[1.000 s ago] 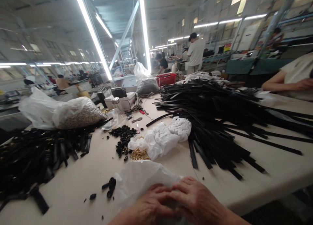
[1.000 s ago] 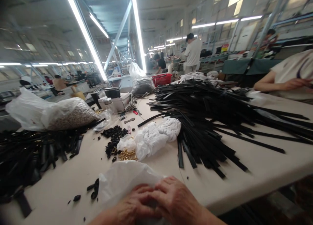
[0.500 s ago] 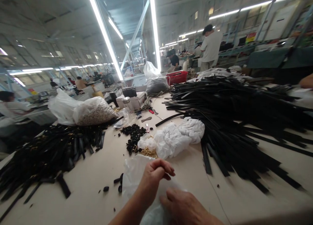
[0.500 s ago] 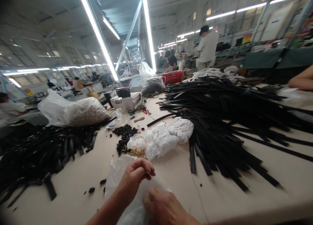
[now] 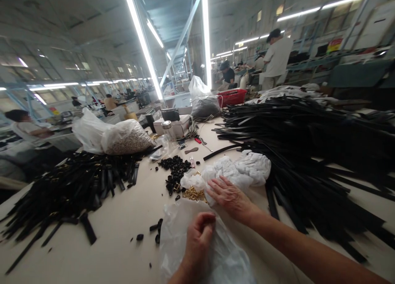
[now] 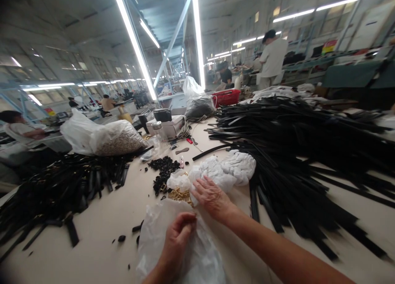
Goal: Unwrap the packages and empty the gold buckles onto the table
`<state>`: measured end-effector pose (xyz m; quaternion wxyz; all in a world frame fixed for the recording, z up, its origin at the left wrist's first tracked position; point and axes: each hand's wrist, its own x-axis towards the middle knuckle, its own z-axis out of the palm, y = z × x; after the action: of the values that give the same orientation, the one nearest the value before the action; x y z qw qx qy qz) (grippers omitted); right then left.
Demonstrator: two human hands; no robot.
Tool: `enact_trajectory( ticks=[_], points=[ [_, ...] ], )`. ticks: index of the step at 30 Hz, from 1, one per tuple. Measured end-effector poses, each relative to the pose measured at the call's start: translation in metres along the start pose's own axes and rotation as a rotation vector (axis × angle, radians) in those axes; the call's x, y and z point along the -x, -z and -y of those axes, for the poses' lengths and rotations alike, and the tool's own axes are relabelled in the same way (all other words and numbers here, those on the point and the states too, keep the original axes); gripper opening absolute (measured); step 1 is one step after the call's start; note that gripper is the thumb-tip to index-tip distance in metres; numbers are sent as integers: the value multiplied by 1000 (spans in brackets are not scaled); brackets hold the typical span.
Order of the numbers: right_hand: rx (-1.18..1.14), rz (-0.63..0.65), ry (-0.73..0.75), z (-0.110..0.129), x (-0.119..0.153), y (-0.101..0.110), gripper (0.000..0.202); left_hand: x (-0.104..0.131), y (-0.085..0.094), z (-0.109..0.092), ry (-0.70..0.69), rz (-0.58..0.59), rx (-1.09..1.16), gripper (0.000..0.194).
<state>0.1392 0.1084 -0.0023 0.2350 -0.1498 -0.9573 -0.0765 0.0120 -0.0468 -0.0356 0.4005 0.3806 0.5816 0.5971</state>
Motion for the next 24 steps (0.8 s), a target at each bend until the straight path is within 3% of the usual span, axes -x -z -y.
enact_trajectory(
  ticks=[3, 6, 8, 11, 14, 18, 21, 24],
  points=[
    [-22, 94, -27, -6, -13, -10, 22, 1, -3, 2, -67, 26, -88, 29],
    [-103, 161, -101, -10, -24, -3, 21, 3, -6, 2, -224, 181, -231, 22],
    [-208, 128, -235, -13, -31, 6, 20, 4, -7, 2, -296, 259, -326, 25],
    [-329, 3, -506, -21, -44, 21, 18, 4, -9, 0, -229, 177, -326, 33],
    [-342, -101, -685, -30, -63, 40, 32, 0, -11, -3, -118, 76, -282, 36],
    [-612, -402, -873, -31, -103, 63, 34, -3, -17, -4, -47, 48, -271, 42],
    [-859, -655, -907, -16, -133, 65, 33, -3, -20, -5, -18, 25, -251, 46],
    [-1194, -855, -960, 7, -147, 51, 35, -6, -18, -4, -6, 26, -135, 46]
  ],
)
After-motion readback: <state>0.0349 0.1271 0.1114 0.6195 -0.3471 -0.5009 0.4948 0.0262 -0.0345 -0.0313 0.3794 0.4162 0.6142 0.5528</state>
